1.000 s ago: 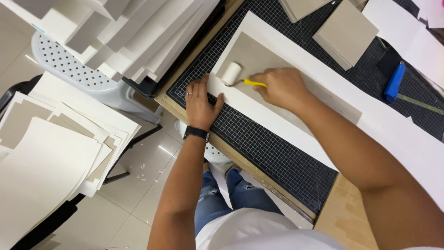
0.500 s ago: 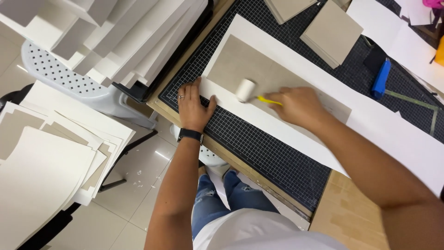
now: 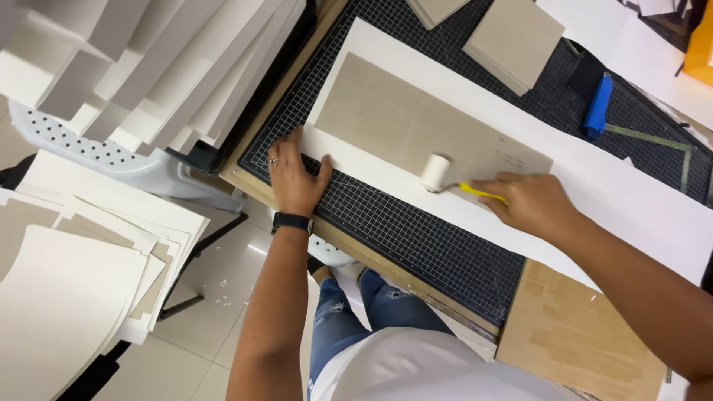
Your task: Applying glue to a large paper sheet using a roller and then attaching cardboard panels to it in a specific arrangement.
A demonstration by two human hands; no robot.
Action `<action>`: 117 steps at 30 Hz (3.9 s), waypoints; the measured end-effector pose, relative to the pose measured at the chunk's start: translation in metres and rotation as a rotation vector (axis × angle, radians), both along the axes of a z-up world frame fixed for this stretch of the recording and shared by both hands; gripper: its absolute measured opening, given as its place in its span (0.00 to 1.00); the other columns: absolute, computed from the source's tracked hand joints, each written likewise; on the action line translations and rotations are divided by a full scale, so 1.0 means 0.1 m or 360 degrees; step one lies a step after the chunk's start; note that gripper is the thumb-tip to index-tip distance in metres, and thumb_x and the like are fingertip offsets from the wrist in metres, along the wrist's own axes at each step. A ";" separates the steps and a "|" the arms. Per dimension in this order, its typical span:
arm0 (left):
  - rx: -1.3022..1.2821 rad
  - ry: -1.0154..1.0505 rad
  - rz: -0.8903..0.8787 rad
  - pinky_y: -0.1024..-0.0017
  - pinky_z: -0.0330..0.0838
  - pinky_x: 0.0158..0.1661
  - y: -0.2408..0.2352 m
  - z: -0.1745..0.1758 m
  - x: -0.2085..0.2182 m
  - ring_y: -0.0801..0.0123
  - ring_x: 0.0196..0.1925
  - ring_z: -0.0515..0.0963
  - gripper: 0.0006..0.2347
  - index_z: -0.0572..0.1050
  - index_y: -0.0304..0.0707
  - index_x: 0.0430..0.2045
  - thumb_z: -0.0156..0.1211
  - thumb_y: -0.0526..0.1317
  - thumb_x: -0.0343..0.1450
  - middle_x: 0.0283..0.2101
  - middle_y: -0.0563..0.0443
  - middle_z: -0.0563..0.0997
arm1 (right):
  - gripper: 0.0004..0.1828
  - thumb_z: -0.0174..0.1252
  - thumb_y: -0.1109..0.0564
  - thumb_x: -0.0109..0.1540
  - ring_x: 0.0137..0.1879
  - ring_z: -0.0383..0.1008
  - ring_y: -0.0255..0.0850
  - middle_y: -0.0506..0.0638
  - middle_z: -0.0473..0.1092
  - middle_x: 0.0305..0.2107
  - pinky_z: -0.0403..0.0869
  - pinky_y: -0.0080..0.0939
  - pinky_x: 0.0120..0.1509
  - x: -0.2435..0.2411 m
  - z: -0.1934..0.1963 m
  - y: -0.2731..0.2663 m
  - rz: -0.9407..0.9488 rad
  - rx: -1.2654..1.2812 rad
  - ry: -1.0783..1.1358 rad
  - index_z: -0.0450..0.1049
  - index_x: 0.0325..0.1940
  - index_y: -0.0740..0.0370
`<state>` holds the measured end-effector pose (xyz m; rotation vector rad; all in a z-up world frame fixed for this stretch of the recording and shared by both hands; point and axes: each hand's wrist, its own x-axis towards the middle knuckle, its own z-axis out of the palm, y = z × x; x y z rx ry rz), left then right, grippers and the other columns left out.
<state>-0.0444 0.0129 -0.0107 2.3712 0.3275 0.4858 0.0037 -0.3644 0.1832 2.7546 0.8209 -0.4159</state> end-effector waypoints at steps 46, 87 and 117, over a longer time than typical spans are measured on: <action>0.0263 0.0391 0.0035 0.55 0.65 0.58 -0.01 0.30 0.25 0.52 0.61 0.65 0.35 0.74 0.40 0.59 0.74 0.52 0.57 0.54 0.49 0.70 | 0.18 0.61 0.45 0.63 0.47 0.81 0.48 0.42 0.80 0.38 0.78 0.51 0.50 1.00 -0.57 0.64 -0.0028 0.0586 -0.0010 0.79 0.58 0.27; 0.0238 0.0240 -0.0278 0.53 0.61 0.60 0.21 0.20 0.16 0.52 0.61 0.66 0.30 0.72 0.44 0.59 0.71 0.55 0.64 0.53 0.49 0.70 | 0.16 0.58 0.43 0.66 0.47 0.82 0.54 0.52 0.80 0.37 0.79 0.55 0.51 -0.16 0.10 1.02 -0.0577 0.0460 -0.0227 0.80 0.58 0.37; 0.0235 -0.0235 -0.0937 0.57 0.70 0.56 0.93 -0.06 0.11 0.54 0.61 0.72 0.09 0.76 0.46 0.40 0.61 0.43 0.70 0.56 0.51 0.77 | 0.18 0.44 0.62 0.65 0.40 0.82 0.62 0.66 0.77 0.31 0.79 0.62 0.40 0.63 -1.05 3.54 -0.1164 0.0481 -0.0230 0.74 0.51 0.77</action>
